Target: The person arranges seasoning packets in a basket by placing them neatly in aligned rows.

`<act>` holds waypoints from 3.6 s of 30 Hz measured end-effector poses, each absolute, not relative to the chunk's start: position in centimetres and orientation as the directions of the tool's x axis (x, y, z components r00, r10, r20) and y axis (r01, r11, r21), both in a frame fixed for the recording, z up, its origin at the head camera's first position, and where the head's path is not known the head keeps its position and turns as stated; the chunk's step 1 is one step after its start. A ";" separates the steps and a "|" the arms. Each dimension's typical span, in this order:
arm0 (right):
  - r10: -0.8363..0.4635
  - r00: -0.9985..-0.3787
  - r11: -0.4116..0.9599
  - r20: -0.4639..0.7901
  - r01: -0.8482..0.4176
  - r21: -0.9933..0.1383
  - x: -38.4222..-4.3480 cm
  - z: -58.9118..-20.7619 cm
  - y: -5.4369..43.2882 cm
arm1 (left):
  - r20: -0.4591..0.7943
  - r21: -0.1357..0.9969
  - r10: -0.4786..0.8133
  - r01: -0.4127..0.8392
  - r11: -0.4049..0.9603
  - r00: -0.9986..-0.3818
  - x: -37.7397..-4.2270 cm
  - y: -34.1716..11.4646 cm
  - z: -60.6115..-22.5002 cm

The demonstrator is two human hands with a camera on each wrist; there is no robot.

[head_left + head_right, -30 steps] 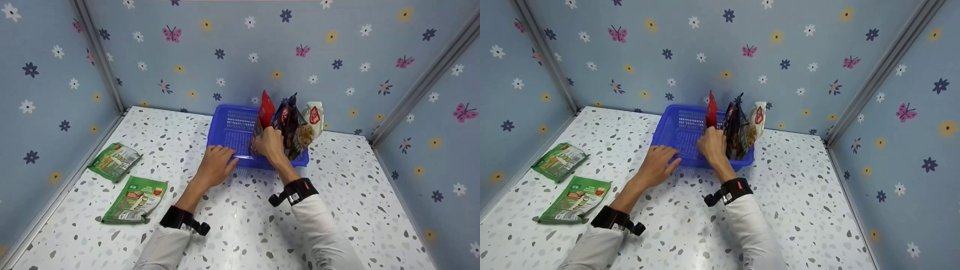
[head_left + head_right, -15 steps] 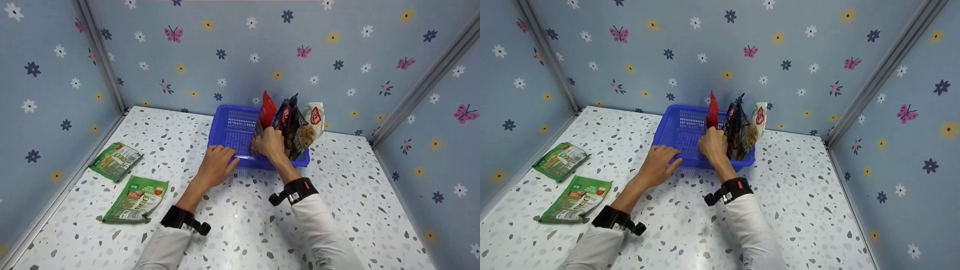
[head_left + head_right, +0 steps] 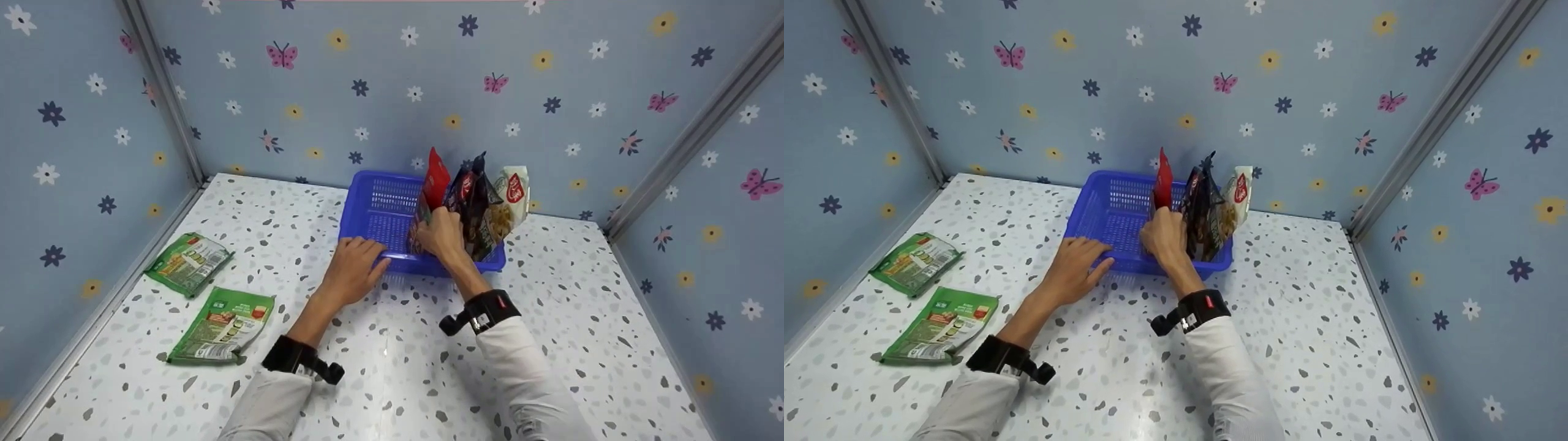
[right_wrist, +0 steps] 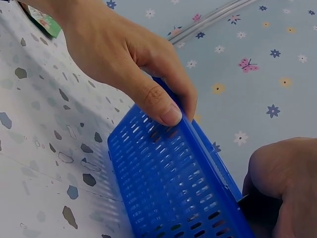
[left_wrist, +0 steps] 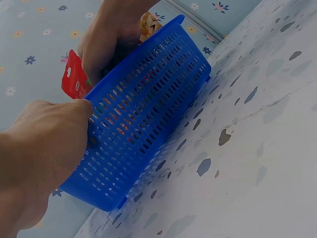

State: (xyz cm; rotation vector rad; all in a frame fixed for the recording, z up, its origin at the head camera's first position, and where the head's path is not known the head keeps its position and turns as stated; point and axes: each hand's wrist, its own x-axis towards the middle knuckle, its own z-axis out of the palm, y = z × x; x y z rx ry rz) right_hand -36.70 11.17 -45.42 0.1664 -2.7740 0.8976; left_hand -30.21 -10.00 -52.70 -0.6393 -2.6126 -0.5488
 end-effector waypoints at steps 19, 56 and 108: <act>-0.070 -0.966 0.814 0.249 -0.199 -0.545 -35.7 -45.3 11.5 | 0.453 0.299 0.342 0.501 0.812 -0.823 -30.1 -10.0 -53.0; -0.472 -0.675 0.746 0.567 -0.649 -0.151 -29.0 -51.0 16.6 | 0.490 0.280 0.350 0.525 0.804 -0.798 -30.2 -10.1 -53.0; -0.447 -0.588 0.706 0.674 -0.695 -0.137 -30.0 -52.1 16.5 | 0.583 0.359 0.279 0.550 0.755 -0.763 -23.0 -23.6 -52.3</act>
